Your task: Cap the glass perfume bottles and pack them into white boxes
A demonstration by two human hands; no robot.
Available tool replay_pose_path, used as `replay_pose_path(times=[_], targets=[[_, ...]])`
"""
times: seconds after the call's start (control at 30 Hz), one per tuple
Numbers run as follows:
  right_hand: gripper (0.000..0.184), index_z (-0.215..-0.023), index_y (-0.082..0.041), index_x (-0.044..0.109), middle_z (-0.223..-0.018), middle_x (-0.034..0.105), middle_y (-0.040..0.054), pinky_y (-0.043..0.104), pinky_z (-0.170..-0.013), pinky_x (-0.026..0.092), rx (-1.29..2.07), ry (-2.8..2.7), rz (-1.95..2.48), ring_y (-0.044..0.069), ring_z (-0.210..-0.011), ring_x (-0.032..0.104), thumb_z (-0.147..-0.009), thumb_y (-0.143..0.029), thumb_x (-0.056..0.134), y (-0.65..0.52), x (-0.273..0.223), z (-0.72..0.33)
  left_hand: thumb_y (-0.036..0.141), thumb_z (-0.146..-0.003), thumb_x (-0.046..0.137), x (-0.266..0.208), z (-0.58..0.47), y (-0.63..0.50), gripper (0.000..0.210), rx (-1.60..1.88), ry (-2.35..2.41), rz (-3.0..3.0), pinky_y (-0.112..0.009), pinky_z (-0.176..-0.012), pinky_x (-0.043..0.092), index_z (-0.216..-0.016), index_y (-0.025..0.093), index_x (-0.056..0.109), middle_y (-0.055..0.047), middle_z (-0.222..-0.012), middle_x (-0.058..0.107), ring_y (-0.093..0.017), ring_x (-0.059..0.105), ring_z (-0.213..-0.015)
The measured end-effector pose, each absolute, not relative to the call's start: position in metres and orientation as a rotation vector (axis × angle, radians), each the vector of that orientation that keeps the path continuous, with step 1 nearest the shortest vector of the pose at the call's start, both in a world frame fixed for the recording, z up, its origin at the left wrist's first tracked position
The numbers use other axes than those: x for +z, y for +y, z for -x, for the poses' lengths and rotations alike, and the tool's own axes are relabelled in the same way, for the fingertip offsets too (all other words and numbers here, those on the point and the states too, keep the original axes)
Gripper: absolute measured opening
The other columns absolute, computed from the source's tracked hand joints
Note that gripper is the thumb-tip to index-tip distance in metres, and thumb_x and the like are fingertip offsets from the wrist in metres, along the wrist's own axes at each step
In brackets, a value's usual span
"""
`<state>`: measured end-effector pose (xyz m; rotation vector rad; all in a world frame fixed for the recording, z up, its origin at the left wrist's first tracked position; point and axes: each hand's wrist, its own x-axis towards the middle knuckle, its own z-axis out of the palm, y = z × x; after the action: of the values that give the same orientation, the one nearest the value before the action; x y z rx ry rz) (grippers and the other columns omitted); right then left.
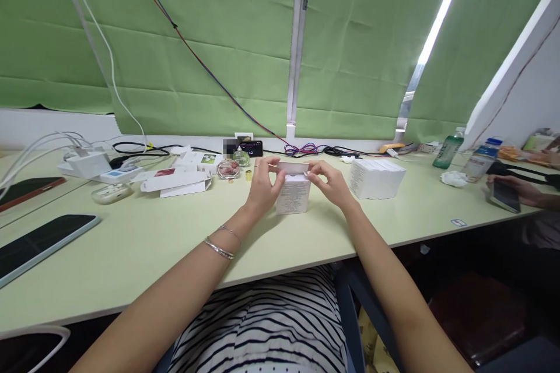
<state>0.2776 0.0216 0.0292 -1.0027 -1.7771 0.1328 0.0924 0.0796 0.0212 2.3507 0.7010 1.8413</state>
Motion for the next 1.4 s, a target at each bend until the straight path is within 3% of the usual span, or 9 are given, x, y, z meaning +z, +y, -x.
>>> replay_pose_path(times=[0.17, 0.3, 0.57, 1.2, 1.4], targets=[[0.023, -0.093, -0.022, 0.050, -0.095, 0.063, 0.0049, 0.036, -0.084, 0.047, 0.121, -1.685, 1.002, 0.017, -0.090, 0.060, -0.084, -0.043, 0.048, 0.0216, 0.0289, -0.2785, 0.026, -0.086, 0.045, 0.0232, -0.0921, 0.0779, 0.012, 1.851, 0.729, -2.279, -0.031, -0.070, 0.048, -0.096, 0.019, 0.046, -0.005, -0.091, 0.052, -0.014, 0.057, -0.073], [0.025, -0.085, -0.022, 0.058, -0.089, 0.064, 0.0041, 0.036, -0.081, 0.049, 0.101, -1.775, 1.049, 0.018, -0.087, 0.060, -0.084, -0.044, 0.047, 0.0207, 0.0304, -0.2789, 0.019, -0.083, 0.046, 0.0239, -0.0912, 0.0776, 0.011, 1.836, 0.758, -2.345, -0.032, -0.073, 0.046, -0.094, 0.019, 0.049, -0.002, -0.081, 0.057, -0.016, 0.056, -0.076], [0.022, -0.091, -0.022, 0.058, -0.097, 0.061, 0.0063, 0.034, -0.077, 0.052, 0.120, -1.799, 1.041, 0.019, -0.095, 0.057, -0.082, -0.040, 0.049, 0.0191, 0.0306, -0.2784, 0.018, -0.084, 0.045, 0.0229, -0.0908, 0.0777, 0.009, 1.782, 0.694, -2.452, -0.030, -0.070, 0.047, -0.091, 0.020, 0.050, -0.003, -0.084, 0.058, -0.015, 0.055, -0.077], [0.018, -0.090, -0.021, 0.059, -0.094, 0.061, 0.0052, 0.030, -0.071, 0.050, 0.074, -1.855, 1.056, 0.017, -0.091, 0.057, -0.085, -0.032, 0.046, 0.0201, 0.0311, -0.2796, 0.007, -0.077, 0.046, 0.0213, -0.0924, 0.0824, 0.017, 1.809, 0.608, -2.542, -0.027, -0.067, 0.045, -0.089, 0.018, 0.051, -0.002, -0.080, 0.057, -0.014, 0.054, -0.073], [0.014, -0.089, -0.021, 0.054, -0.104, 0.055, 0.0054, 0.030, -0.075, 0.050, 0.226, -1.896, 1.059, 0.016, -0.093, 0.056, -0.080, -0.032, 0.053, 0.0214, 0.0281, -0.2800, 0.010, -0.077, 0.047, 0.0219, -0.0911, 0.0825, 0.011, 1.778, 0.666, -2.575, -0.029, -0.070, 0.043, -0.082, 0.018, 0.052, -0.002, -0.077, 0.058, -0.016, 0.052, -0.073]])
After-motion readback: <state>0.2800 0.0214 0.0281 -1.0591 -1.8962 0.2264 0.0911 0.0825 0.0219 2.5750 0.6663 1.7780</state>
